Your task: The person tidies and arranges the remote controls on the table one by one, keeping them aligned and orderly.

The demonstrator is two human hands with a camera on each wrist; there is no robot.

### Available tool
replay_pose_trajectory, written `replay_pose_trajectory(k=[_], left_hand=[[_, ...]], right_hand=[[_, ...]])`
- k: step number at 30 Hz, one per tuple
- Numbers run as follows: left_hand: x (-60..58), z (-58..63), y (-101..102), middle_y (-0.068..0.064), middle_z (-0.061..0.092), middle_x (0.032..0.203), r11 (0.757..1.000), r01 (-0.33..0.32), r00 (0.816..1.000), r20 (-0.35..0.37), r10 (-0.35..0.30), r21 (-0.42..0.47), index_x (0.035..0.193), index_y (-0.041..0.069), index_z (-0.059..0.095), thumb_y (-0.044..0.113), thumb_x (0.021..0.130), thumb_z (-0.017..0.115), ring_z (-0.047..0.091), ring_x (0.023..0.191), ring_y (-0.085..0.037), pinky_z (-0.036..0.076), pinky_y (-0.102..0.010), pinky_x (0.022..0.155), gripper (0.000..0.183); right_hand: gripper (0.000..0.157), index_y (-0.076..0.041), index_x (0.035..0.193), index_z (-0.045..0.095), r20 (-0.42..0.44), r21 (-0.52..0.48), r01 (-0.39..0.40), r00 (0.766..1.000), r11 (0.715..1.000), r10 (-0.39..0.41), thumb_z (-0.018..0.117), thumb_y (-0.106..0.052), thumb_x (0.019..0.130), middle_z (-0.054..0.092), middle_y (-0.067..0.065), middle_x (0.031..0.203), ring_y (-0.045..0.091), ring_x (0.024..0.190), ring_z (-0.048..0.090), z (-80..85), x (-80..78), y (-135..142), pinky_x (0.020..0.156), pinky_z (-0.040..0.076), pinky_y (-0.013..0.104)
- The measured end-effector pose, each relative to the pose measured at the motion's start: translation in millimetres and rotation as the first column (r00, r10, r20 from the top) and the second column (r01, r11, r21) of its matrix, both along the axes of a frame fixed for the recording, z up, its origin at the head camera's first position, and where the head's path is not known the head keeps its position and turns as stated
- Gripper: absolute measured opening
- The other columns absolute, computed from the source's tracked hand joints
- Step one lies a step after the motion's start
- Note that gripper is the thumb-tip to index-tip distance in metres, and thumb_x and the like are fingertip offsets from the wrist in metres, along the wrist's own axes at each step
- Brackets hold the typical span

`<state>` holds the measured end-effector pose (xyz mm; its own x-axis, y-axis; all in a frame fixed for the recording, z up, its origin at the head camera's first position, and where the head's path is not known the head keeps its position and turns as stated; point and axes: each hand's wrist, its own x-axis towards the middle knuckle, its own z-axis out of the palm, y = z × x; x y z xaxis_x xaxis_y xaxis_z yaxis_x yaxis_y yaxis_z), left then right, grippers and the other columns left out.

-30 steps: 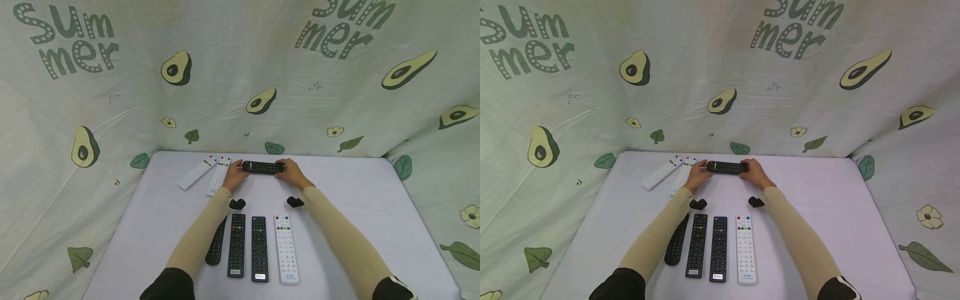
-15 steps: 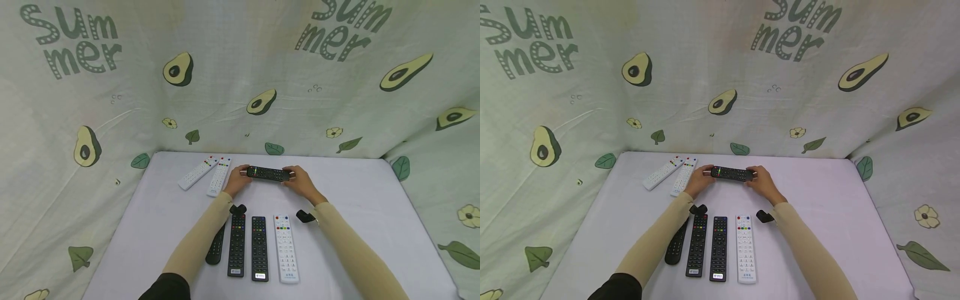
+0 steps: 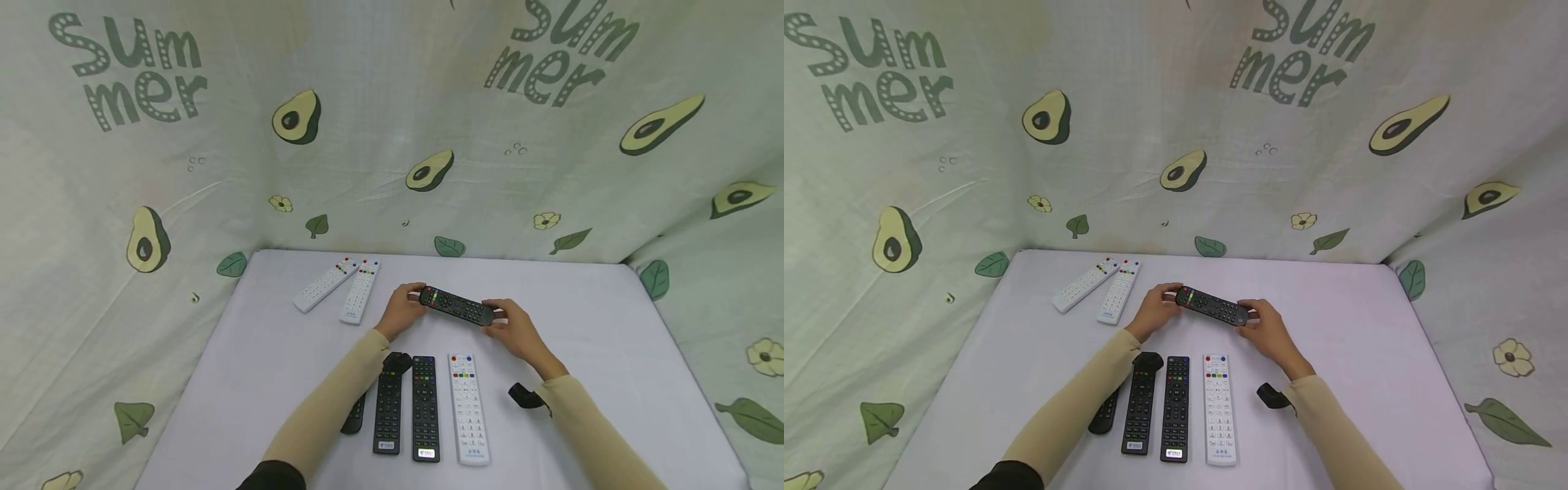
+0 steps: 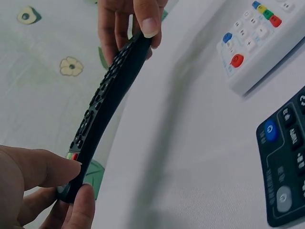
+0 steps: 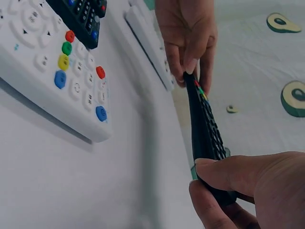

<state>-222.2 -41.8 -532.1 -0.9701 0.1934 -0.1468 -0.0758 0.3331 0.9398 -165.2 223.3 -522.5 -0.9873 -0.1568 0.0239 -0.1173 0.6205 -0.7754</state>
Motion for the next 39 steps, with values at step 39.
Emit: replay_pose_trajectory(k=[39], left_hand=[[36.2, 11.5, 62.1, -0.010, 0.058, 0.132, 0.852, 0.477, 0.868, -0.036, -0.496, -0.216, 0.142, 0.001, 0.062, -0.008, 0.091, 0.075, 0.064, 0.110, -0.013, 0.055, -0.017, 0.090, 0.053]], right_hand=[[0.074, 0.009, 0.142, 0.054, 0.285, -0.057, 0.127, 0.953, 0.990, -0.106, 0.075, 0.011, 0.071, 0.062, 0.023, 0.126, 0.029, 0.106, 0.067, -0.1, 120.5, 27.0, 0.080, 0.062, 0.029]])
